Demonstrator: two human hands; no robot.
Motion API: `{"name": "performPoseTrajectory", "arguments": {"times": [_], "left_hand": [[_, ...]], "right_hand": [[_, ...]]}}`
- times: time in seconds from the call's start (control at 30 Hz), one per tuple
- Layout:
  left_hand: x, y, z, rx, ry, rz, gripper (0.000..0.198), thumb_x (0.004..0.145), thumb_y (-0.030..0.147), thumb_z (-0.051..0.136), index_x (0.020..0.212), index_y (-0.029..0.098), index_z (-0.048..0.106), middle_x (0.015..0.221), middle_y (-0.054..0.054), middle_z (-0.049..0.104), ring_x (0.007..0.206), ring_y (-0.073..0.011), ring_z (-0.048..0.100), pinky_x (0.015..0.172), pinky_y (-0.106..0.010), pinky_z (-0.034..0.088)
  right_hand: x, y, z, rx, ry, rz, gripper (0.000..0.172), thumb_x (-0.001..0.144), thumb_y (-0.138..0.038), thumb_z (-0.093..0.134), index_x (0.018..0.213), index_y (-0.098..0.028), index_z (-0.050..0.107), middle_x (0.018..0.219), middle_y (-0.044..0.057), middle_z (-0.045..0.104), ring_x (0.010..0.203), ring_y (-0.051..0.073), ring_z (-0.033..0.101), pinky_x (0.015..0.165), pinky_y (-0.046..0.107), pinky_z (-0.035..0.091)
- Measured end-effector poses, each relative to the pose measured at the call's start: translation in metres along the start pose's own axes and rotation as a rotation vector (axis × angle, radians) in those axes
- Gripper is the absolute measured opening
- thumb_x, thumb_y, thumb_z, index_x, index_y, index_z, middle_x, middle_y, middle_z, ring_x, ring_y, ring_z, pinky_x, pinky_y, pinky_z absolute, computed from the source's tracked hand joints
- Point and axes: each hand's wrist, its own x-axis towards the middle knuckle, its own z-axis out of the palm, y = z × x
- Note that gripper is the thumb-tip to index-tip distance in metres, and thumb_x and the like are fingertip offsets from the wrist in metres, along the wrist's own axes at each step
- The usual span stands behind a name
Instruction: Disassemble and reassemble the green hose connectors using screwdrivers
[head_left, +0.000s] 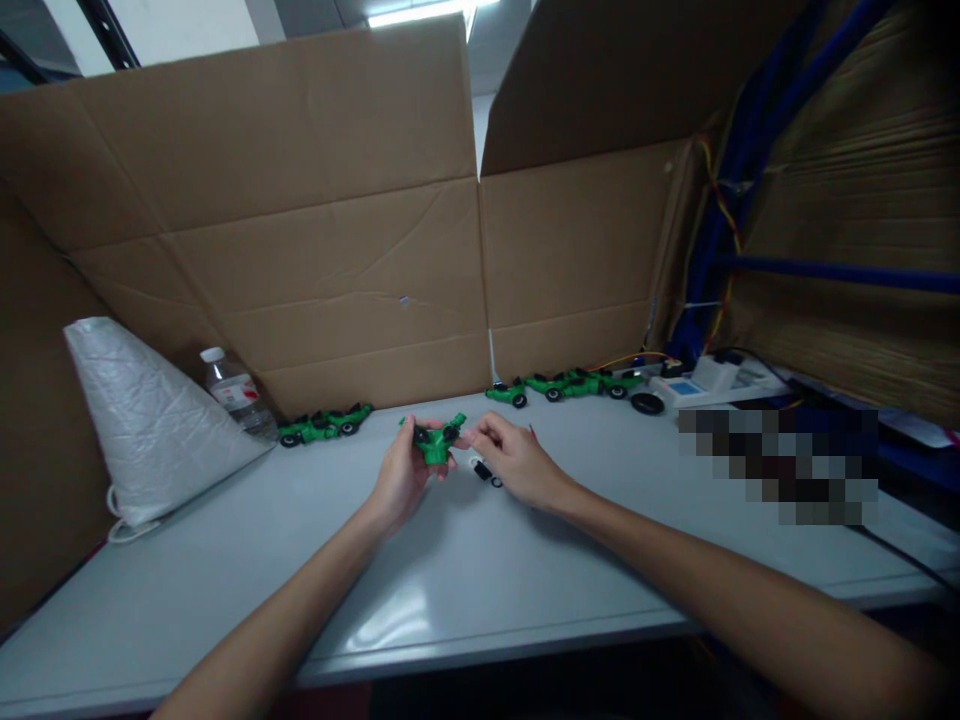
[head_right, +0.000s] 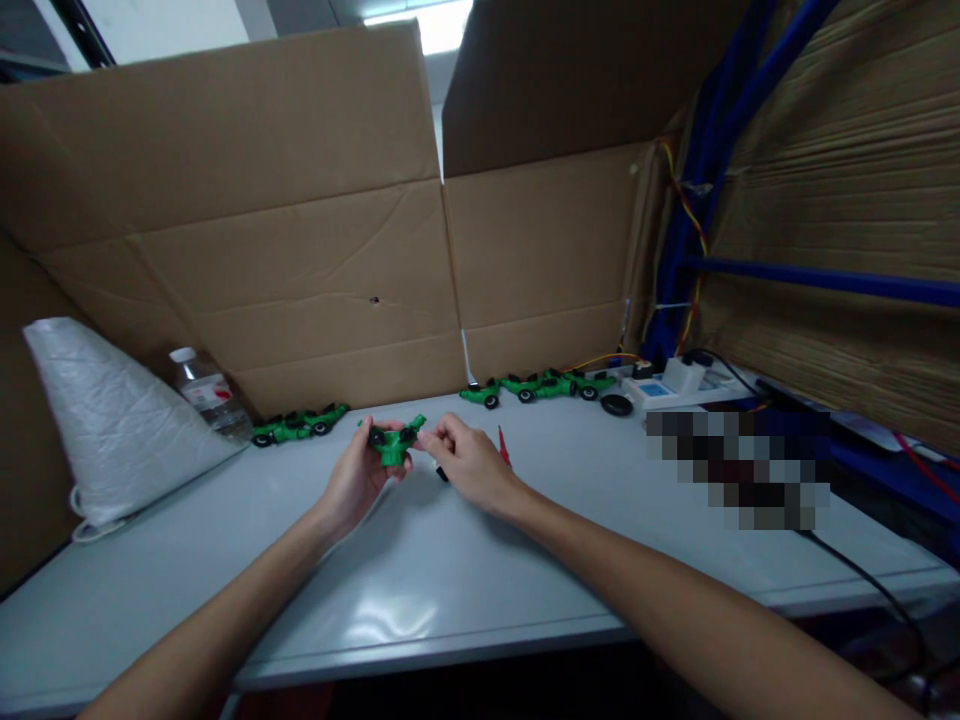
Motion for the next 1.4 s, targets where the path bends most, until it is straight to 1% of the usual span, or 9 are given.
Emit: {"name": "performPoseTrajectory", "arguments": {"times": [0.1, 0.27, 0.43, 0.53, 0.63, 0.93, 1.07, 1.27, 1.4], "left_hand": [[-0.002, 0.002, 0.001, -0.009, -0.055, -0.060, 0.048, 0.097, 0.063, 0.056, 0.102, 0.016, 0.060, 0.084, -0.011, 0.076, 0.059, -0.0179, 0.067, 0.050, -0.024, 0.045], [-0.004, 0.000, 0.003, 0.044, -0.112, -0.144, 0.055, 0.092, 0.071, 0.058, 0.102, 0.018, 0.058, 0.077, -0.007, 0.073, 0.053, -0.0156, 0.063, 0.046, -0.021, 0.039], [-0.005, -0.003, 0.001, 0.085, -0.136, -0.123, 0.071, 0.084, 0.085, 0.054, 0.110, 0.020, 0.053, 0.077, -0.005, 0.072, 0.053, -0.0150, 0.061, 0.046, -0.022, 0.037], [-0.006, -0.006, 0.001, 0.182, -0.143, -0.037, 0.064, 0.082, 0.065, 0.077, 0.117, 0.021, 0.047, 0.079, -0.002, 0.071, 0.054, -0.0124, 0.059, 0.049, -0.021, 0.038], [-0.006, -0.008, 0.002, 0.222, -0.147, 0.002, 0.057, 0.084, 0.048, 0.081, 0.118, 0.021, 0.044, 0.081, 0.000, 0.069, 0.056, -0.0112, 0.058, 0.050, -0.021, 0.039], [-0.001, -0.005, 0.000, 0.295, -0.180, 0.032, 0.046, 0.087, 0.049, 0.078, 0.103, 0.021, 0.044, 0.081, 0.001, 0.065, 0.057, -0.0089, 0.056, 0.054, -0.022, 0.037], [0.002, -0.006, -0.002, 0.313, -0.176, 0.035, 0.049, 0.086, 0.056, 0.077, 0.100, 0.021, 0.045, 0.079, 0.000, 0.067, 0.053, -0.0086, 0.054, 0.052, -0.022, 0.037], [0.009, -0.007, -0.014, 0.315, -0.059, -0.002, 0.046, 0.090, 0.060, 0.070, 0.096, 0.019, 0.051, 0.072, -0.004, 0.070, 0.048, -0.0087, 0.047, 0.047, -0.023, 0.029], [0.012, -0.008, -0.023, 0.385, 0.027, -0.039, 0.050, 0.090, 0.067, 0.066, 0.086, 0.019, 0.052, 0.062, -0.002, 0.065, 0.043, -0.0083, 0.040, 0.045, -0.024, 0.023]], "right_hand": [[0.001, 0.001, 0.002, 0.104, -0.014, 0.049, 0.038, 0.099, -0.058, 0.055, 0.091, -0.021, 0.057, 0.066, -0.005, 0.052, 0.059, 0.014, 0.045, 0.057, 0.027, 0.031], [0.002, 0.001, 0.004, 0.271, -0.188, 0.062, 0.043, 0.098, -0.063, 0.054, 0.091, -0.020, 0.060, 0.070, -0.003, 0.058, 0.059, 0.013, 0.046, 0.055, 0.025, 0.034], [0.002, -0.002, 0.004, 0.338, -0.186, 0.070, 0.044, 0.094, -0.063, 0.061, 0.093, -0.020, 0.061, 0.073, -0.001, 0.063, 0.060, 0.013, 0.050, 0.054, 0.025, 0.035], [0.002, -0.003, 0.002, 0.318, -0.156, 0.055, 0.044, 0.095, -0.063, 0.061, 0.093, -0.019, 0.062, 0.074, 0.000, 0.065, 0.060, 0.013, 0.052, 0.055, 0.025, 0.038], [0.002, -0.003, 0.000, 0.286, -0.133, 0.033, 0.043, 0.096, -0.062, 0.060, 0.091, -0.019, 0.062, 0.074, 0.001, 0.066, 0.062, 0.014, 0.054, 0.057, 0.026, 0.040], [0.005, 0.002, 0.001, 0.213, -0.135, -0.060, 0.036, 0.102, -0.055, 0.056, 0.097, -0.020, 0.063, 0.080, 0.001, 0.070, 0.068, 0.015, 0.058, 0.065, 0.027, 0.042], [0.007, 0.004, -0.007, 0.040, -0.146, -0.113, 0.034, 0.106, -0.050, 0.048, 0.100, -0.021, 0.064, 0.084, 0.001, 0.070, 0.075, 0.017, 0.061, 0.072, 0.028, 0.043], [0.017, 0.018, -0.033, -0.408, 0.024, -0.251, 0.020, 0.105, -0.024, 0.044, 0.114, -0.021, 0.061, 0.107, 0.008, 0.067, 0.098, 0.023, 0.060, 0.089, 0.033, 0.043], [0.021, 0.028, -0.040, -0.625, -0.144, -0.273, 0.019, 0.103, -0.020, 0.049, 0.105, -0.021, 0.068, 0.106, 0.009, 0.067, 0.102, 0.024, 0.056, 0.091, 0.035, 0.039]]}}
